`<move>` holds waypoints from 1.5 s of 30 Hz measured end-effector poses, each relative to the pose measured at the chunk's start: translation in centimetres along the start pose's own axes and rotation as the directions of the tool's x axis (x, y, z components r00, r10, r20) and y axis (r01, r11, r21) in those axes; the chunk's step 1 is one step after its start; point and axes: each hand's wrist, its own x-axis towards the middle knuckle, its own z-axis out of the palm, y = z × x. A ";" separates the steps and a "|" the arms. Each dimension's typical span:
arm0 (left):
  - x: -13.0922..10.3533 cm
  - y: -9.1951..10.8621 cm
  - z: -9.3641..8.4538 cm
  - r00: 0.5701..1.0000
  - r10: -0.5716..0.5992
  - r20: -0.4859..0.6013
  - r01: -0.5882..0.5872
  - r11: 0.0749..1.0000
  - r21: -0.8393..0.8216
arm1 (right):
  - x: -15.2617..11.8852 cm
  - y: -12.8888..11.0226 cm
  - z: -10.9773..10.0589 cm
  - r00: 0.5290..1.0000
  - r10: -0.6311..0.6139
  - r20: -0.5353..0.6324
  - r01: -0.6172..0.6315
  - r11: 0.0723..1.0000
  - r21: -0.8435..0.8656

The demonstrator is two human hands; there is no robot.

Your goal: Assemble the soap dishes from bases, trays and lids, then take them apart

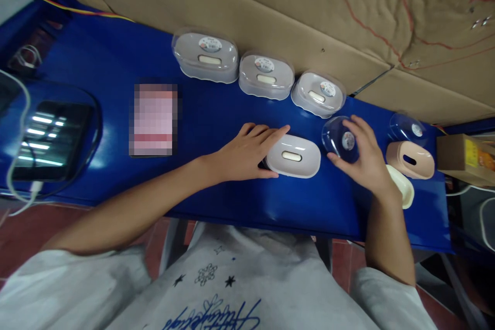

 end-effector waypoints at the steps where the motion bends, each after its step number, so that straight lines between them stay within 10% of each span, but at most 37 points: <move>1: 0.0 0.0 0.1 1.000 -0.011 0.002 0.011 1.000 -0.021 | 0.0 -1.2 0.2 0.997 -0.071 0.025 0.071 0.997 0.034; 9: 0.0 0.6 1.6 1.000 0.019 0.003 -0.018 0.985 -0.173 | -0.6 -7.4 2.4 0.895 -0.412 0.174 0.395 0.910 0.124; 45: 0.2 0.7 1.9 0.998 0.062 -0.010 -0.063 0.975 -0.212 | -1.0 -9.1 2.8 0.894 -0.394 0.213 0.406 0.914 -0.011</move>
